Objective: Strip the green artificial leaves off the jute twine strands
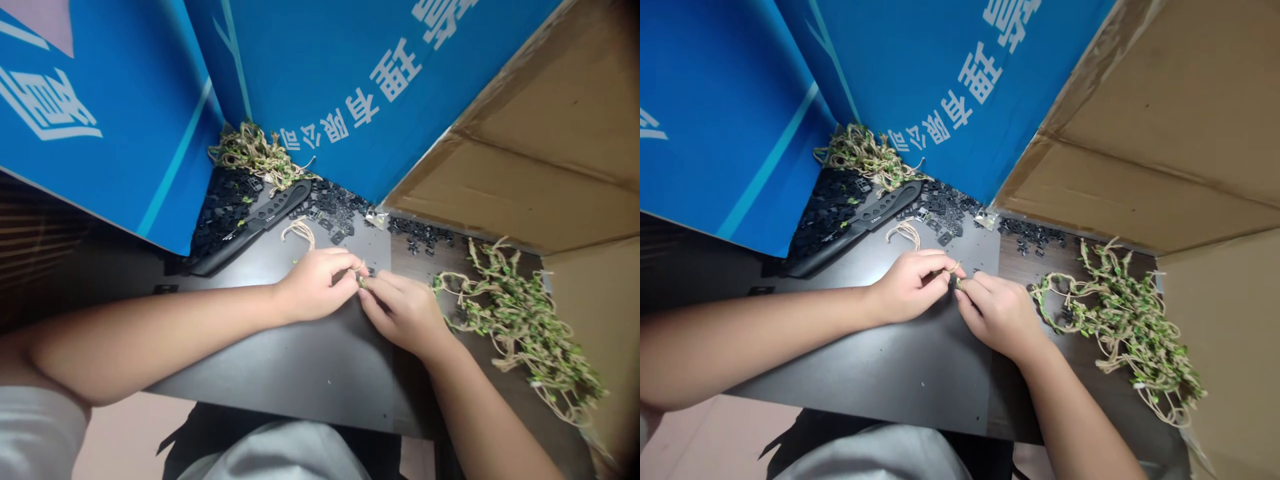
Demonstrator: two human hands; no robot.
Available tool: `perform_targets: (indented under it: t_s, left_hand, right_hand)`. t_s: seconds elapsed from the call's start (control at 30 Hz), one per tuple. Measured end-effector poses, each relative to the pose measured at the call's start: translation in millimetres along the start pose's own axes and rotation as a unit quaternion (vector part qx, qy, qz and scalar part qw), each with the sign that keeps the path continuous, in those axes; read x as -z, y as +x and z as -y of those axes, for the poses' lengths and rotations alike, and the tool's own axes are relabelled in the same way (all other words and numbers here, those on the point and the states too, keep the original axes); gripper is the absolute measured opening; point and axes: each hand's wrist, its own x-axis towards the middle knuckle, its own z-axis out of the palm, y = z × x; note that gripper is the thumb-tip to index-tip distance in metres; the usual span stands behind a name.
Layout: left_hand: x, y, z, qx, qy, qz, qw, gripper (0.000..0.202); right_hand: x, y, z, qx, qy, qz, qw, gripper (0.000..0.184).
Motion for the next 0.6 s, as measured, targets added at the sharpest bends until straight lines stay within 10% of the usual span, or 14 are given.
perform_targets:
  t_s: [0.6]
  left_hand:
    - [2.9,0.9,-1.3,-0.026,0.010,0.103,0.994,0.025]
  right_hand:
    - [-1.6,0.7,-5.2,-0.018,0.059,-0.049,0.997,0.006]
